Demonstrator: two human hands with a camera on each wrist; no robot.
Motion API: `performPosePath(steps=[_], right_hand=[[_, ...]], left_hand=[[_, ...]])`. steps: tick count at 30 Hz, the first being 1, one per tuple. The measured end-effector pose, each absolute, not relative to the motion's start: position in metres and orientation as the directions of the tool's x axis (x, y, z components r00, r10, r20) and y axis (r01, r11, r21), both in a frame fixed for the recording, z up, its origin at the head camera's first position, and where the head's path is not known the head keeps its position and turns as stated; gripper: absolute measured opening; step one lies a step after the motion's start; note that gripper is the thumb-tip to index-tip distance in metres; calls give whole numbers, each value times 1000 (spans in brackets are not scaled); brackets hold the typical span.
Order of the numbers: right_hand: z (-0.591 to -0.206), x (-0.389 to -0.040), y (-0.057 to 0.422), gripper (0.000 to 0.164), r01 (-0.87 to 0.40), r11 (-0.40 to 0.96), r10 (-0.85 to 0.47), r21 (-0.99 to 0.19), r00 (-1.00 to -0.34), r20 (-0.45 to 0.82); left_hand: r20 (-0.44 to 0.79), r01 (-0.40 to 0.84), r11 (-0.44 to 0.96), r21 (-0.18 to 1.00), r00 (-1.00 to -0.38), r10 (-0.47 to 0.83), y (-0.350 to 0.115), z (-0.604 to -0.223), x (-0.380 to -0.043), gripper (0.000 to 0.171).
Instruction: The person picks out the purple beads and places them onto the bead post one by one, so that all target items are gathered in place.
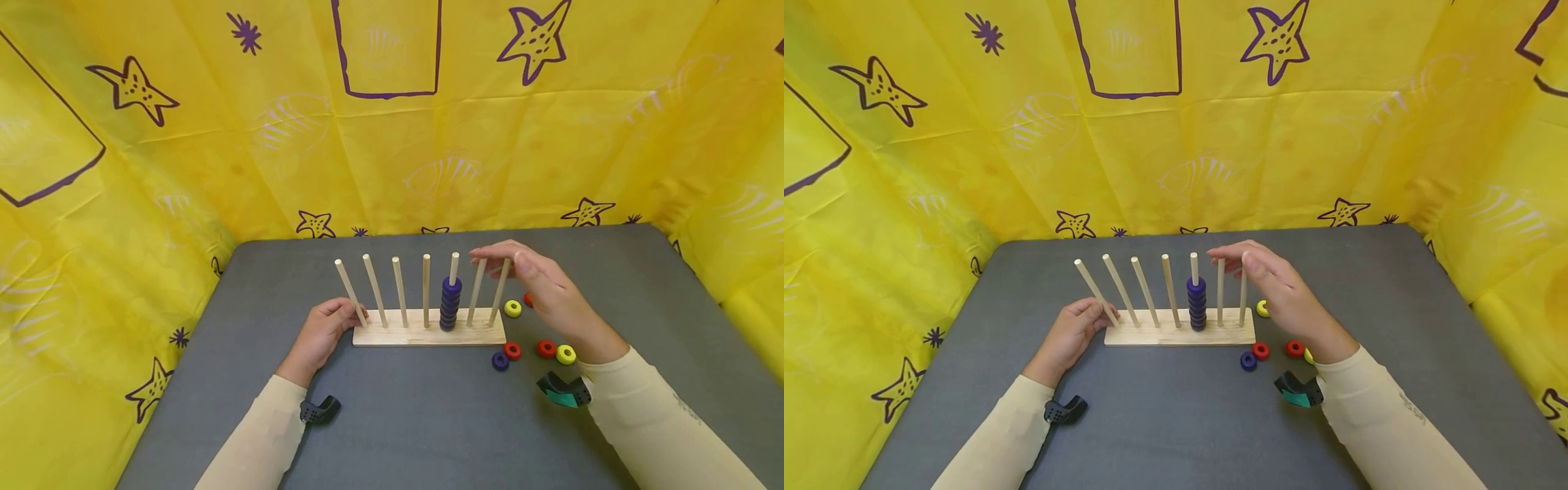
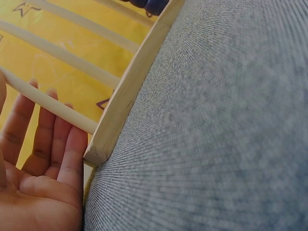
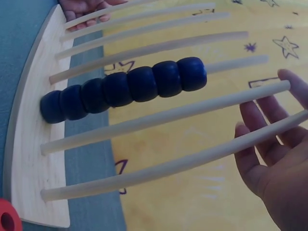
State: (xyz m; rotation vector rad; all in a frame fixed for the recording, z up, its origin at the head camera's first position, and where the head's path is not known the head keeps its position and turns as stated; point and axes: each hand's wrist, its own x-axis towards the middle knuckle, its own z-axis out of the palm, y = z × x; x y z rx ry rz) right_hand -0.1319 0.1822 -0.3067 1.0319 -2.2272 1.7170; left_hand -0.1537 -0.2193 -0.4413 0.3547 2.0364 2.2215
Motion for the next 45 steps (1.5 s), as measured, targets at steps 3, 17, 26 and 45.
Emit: performPosePath(steps=[3,17,26,45], right_hand=[[-309,-131,185,48,-578,110,-422,-809,-764,489],[-328,-127,196,51,-478,55,-386,-877,-820,423],[-346,-123,205,43,-469,87,-371,-879,-834,409],[-384,-107,219,36,-383,165,-393,-909,-871,296]], left_hand=[[96,74,-100,992,-967,234,-219,-441,-154,35],[80,61,-86,994,-968,236,-220,-441,-155,35],[102,81,-96,992,-964,245,-219,-440,-154,36],[91,70,-94,993,-967,236,-219,-438,-154,36]])
